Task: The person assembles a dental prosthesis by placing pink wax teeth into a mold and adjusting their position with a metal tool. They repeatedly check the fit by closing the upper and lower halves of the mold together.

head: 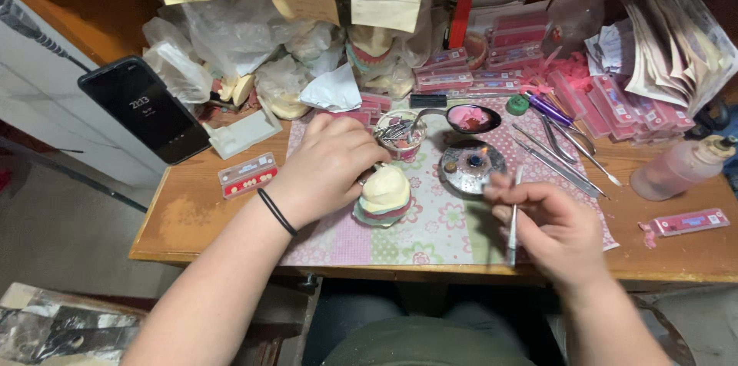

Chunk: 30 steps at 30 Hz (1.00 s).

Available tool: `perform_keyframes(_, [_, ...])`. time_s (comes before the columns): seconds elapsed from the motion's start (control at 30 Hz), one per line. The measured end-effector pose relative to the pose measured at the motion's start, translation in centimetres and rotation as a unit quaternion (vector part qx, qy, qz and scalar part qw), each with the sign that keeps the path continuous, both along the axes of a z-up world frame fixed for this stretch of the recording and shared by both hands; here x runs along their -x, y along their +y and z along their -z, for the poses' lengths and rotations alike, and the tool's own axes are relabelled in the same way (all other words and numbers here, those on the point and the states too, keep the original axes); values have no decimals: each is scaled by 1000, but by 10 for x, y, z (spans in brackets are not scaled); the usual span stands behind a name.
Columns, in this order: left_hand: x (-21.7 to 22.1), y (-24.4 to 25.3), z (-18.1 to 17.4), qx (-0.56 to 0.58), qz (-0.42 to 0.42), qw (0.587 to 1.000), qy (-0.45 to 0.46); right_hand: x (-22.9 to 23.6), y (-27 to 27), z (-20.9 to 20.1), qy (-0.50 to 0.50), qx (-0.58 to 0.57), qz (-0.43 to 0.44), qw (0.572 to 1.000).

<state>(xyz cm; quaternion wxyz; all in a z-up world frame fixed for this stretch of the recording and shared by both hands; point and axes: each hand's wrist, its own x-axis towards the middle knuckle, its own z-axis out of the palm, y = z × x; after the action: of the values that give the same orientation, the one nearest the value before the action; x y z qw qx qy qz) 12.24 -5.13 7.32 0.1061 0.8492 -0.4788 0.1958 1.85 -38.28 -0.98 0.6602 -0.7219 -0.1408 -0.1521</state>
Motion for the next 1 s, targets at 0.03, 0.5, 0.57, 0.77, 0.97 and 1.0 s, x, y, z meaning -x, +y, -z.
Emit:
perform_keyframes(0.03, [1, -1, 1, 0, 2, 1000, -1, -2, 7, 1, -1, 0, 2, 1000])
perform_keyframes(0.5, [32, -27, 40, 580, -104, 750, 300, -14, 22, 1, 74, -215, 124, 966])
perform_keyframes(0.57, [39, -32, 44, 613, -92, 728, 292, -14, 22, 2, 77, -210, 129, 966])
perform_keyframes(0.77, [49, -40, 56, 695, -62, 667, 260, -15, 23, 7, 74, -216, 129, 965])
perform_keyframes(0.97, [53, -38, 56, 690, -78, 675, 249, -15, 21, 12, 65, -212, 130, 966])
perform_keyframes(1.0, [54, -37, 56, 688, -82, 678, 245, -15, 21, 12, 63, -210, 132, 967])
